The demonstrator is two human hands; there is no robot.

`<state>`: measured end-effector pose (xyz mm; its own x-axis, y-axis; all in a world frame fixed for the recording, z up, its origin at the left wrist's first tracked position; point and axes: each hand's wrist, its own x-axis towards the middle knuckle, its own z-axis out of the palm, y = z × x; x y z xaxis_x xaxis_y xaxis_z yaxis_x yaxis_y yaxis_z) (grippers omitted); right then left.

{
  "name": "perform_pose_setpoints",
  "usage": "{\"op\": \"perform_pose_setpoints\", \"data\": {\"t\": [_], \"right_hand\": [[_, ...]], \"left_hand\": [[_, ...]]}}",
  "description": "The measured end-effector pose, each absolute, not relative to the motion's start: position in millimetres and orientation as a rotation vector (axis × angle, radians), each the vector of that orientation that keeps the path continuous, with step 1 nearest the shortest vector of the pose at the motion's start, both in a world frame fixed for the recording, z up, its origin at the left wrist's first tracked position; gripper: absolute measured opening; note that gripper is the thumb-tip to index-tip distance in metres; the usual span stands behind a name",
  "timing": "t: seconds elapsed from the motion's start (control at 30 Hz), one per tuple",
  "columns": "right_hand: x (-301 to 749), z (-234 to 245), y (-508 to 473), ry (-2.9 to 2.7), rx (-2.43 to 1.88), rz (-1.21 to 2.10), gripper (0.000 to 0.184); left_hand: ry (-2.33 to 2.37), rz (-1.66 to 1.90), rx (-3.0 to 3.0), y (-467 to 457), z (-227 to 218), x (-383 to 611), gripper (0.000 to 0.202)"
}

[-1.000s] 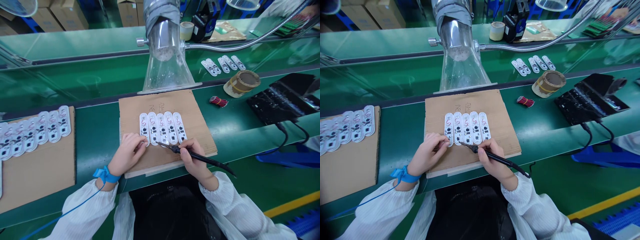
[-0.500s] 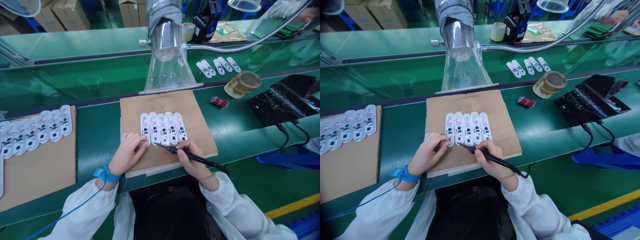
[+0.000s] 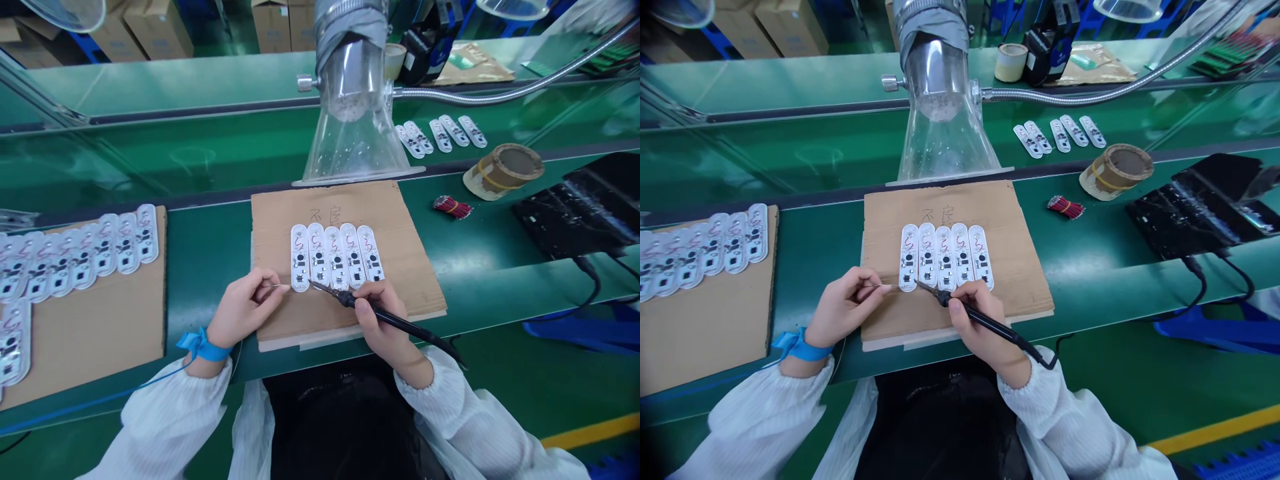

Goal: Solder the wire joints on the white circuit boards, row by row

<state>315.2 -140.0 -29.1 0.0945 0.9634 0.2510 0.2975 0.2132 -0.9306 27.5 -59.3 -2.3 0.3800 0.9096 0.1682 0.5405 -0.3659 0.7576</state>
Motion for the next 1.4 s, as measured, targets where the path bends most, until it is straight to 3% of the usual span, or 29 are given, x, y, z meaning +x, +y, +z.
{"op": "perform_pose_setpoints", "data": {"t": [1.4], "right_hand": [[309.2,-15.9,-132.4,-1.558,-1.26,0.759,0.012]], "left_hand": [[1.196,0.731,2.177,-58.0,-4.7,31.6,0.011]]}}
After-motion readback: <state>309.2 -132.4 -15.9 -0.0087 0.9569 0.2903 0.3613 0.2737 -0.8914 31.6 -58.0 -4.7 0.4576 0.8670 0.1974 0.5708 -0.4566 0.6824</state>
